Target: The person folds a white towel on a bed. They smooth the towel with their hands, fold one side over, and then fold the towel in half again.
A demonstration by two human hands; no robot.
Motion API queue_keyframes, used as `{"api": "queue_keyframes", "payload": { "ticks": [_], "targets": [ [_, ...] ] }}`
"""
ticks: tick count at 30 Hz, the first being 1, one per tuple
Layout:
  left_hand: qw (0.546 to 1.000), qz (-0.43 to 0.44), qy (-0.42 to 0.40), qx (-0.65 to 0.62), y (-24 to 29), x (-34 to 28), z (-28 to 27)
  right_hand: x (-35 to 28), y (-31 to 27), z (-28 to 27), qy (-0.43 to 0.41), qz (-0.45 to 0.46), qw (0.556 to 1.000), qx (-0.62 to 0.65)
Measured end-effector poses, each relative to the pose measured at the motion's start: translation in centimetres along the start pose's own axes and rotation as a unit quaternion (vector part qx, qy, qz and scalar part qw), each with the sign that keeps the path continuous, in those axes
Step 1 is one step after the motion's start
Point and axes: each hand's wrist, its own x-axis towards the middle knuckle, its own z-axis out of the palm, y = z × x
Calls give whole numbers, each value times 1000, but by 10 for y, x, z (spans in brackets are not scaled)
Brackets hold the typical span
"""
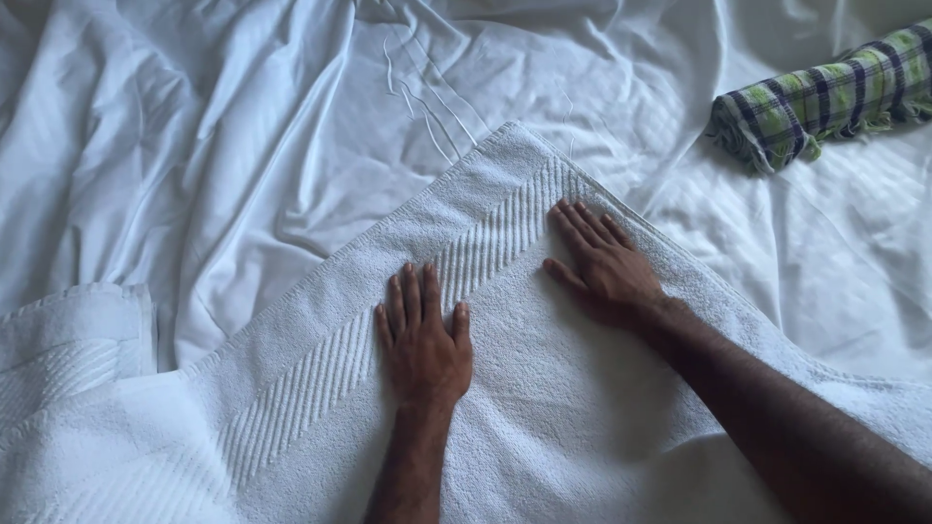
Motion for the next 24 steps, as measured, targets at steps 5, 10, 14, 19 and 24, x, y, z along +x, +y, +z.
{"api": "queue_keyframes", "payload": {
  "ticks": [5, 10, 14, 19, 24],
  "targets": [
    [1000, -3, -21, 7, -5, 9, -7, 5, 9, 3, -4, 9, 1000, 5],
    [1000, -8, -23, 9, -12, 17, -5, 10, 15, 3, -14, 14, 1000, -7],
    [1000, 15, -15, 0, -22, 25, -5, 11, 14, -4, -18, 30, 999, -7],
    [1000, 18, 5, -20, -32, 35, 5, 14, 20, -2, -3, 40, 999, 5],
    [999, 9, 21, -29, -39, 42, 6, 17, 20, -6, -17, 78, 997, 12]
  ]
}}
